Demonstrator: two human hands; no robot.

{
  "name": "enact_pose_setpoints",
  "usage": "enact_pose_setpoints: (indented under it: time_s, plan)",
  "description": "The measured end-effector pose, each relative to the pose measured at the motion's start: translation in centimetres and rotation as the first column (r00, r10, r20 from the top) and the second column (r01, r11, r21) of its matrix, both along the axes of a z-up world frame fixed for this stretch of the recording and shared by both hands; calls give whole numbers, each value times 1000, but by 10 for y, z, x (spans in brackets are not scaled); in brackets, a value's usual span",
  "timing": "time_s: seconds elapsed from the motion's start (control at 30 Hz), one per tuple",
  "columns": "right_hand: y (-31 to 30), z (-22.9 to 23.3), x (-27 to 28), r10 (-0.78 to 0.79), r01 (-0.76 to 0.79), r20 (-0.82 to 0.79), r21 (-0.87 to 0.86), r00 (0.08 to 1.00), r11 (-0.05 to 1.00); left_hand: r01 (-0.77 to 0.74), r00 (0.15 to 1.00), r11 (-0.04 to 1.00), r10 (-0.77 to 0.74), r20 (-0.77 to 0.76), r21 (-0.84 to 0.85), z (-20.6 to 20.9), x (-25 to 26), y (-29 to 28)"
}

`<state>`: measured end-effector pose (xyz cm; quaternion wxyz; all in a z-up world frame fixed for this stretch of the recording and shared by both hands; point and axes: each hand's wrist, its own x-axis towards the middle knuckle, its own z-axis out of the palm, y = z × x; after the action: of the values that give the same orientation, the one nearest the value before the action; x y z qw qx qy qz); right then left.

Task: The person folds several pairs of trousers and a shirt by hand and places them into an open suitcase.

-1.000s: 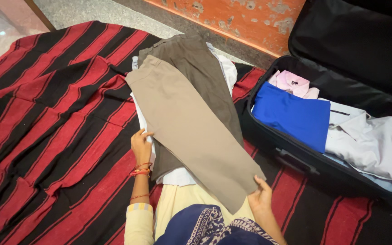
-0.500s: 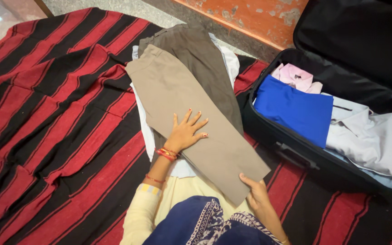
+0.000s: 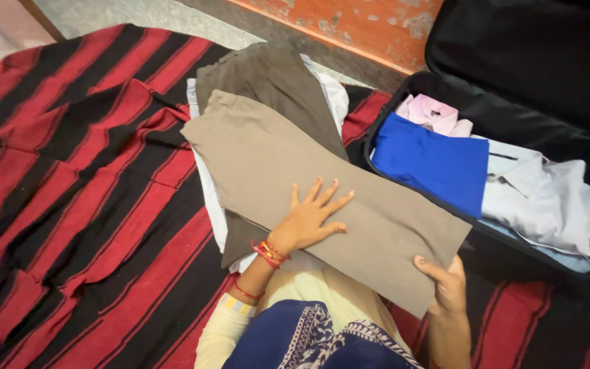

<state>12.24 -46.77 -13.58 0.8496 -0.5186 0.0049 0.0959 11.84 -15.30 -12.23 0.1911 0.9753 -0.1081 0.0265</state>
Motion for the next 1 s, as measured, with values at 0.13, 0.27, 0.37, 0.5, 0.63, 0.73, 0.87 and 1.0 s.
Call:
enact_pose_setpoints:
  time_s: [0.13, 0.27, 0.37, 0.5, 0.63, 0.73, 0.87, 1.0]
  plan:
    - [-20, -27, 2, 44, -45, -20, -95, 999, 994, 84, 996, 995, -84, -5, -63, -29, 2, -29]
    - [-17, -70, 8, 47, -82, -141, -249, 989, 965, 72, 984, 995, -82, 159, 67, -61, -4, -36]
    - [-15, -78, 13, 68, -107, -135, -307, 989, 946, 69, 979, 997, -72, 191, 25, -68, -9, -34]
    - [-14, -54, 15, 111, -122, -95, -119, 989, 985, 76, 987, 989, -56, 154, -125, -65, -7, -30]
    - [-2, -17, 24, 114, -113, -35, 26, 993, 993, 46, 998, 862, -55, -3, -506, -55, -13, -5]
    - [22, 14, 39, 105, -104, -7, 101, 994, 989, 22, 999, 861, 0, 43, -508, -44, -38, 18]
    - [76, 36, 64, 122, -127, 41, 197, 992, 972, 64, 984, 914, 9, 177, -401, -33, -68, 23]
    - [152, 20, 110, 207, -245, 182, 218, 961, 945, -22, 952, 975, 88, 293, -220, -43, -83, 10]
